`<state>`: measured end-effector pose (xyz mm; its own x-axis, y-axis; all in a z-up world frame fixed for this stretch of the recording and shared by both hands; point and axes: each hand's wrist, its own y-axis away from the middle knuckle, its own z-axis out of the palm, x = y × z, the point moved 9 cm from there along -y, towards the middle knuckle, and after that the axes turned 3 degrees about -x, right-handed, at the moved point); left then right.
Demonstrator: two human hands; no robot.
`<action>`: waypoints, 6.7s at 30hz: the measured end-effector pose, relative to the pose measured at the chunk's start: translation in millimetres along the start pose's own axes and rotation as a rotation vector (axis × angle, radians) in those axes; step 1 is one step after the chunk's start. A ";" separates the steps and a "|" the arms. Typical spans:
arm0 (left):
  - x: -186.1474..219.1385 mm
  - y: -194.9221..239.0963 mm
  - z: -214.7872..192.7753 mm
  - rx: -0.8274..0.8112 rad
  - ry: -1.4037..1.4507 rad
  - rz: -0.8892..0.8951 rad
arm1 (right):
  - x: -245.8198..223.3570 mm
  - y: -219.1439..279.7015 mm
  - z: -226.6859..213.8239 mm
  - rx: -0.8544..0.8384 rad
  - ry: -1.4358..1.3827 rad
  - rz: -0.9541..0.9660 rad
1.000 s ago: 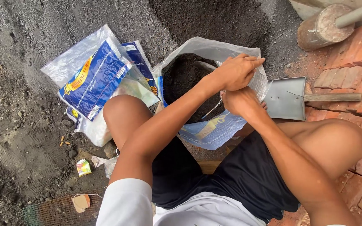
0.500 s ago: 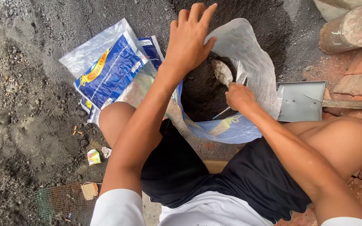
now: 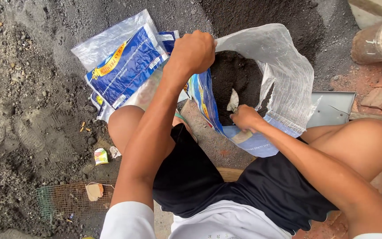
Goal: Scooping dark granular material from a pile into a plastic bag using a hand trowel
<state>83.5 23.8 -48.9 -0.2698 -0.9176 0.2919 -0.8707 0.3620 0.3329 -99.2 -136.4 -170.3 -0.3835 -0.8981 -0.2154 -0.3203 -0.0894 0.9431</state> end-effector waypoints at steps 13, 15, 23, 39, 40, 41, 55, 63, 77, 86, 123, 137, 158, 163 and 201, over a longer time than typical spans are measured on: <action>169.5 20.4 -23.0 0.309 0.284 0.661 | 36.3 -14.1 -9.2 0.074 -0.220 0.024; 203.1 22.3 0.7 0.004 0.236 0.737 | 42.1 -27.9 -21.9 0.192 -0.177 -0.246; 220.9 5.9 26.8 -0.124 0.277 0.732 | 55.1 17.6 -53.5 0.188 -0.397 -0.347; 22.5 4.2 -27.1 0.045 0.182 0.273 | 66.1 163.1 -129.9 0.168 -0.408 -0.355; 23.5 5.1 -30.4 0.047 0.181 0.274 | 72.8 165.8 -133.4 0.170 -0.408 -0.357; 17.8 4.5 -37.1 0.091 0.175 0.195 | 75.5 170.9 -138.7 0.185 -0.404 -0.414; 148.0 19.6 -33.9 0.274 0.211 0.452 | 139.9 226.8 -185.1 0.375 -0.830 -0.552; 237.0 -12.4 119.5 -0.165 -0.157 0.616 | 144.8 126.9 -189.3 0.526 -1.191 -0.547; 124.1 28.2 -78.6 0.408 0.302 0.599 | 66.6 90.2 -261.8 0.459 -1.208 -0.708; 25.5 -1.1 -31.1 0.191 0.129 0.129 | 53.1 96.8 -204.9 0.472 -1.162 -0.512; 99.2 -45.1 -7.3 0.257 -0.029 0.278 | -29.6 -48.5 -104.9 0.680 0.553 -0.339; 77.8 -58.2 -3.1 0.418 -0.013 0.084 | -9.8 24.3 -110.8 0.302 0.477 -0.001; 174.9 -48.3 68.3 -0.144 0.070 0.458 | 32.8 -19.6 -47.6 0.268 0.470 -0.178; 196.5 -90.3 118.8 -0.073 0.066 0.503 | 33.3 12.1 -62.9 0.291 0.373 -0.340; 23.9 -22.8 9.2 0.023 0.027 0.060 | 32.8 52.9 -24.6 -0.027 -0.190 0.037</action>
<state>93.1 -7.9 -57.8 -0.3110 -0.8894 0.3350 -0.8624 0.4122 0.2938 -107.4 -181.2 -121.2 -0.5520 -0.8037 -0.2221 -0.2804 -0.0720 0.9572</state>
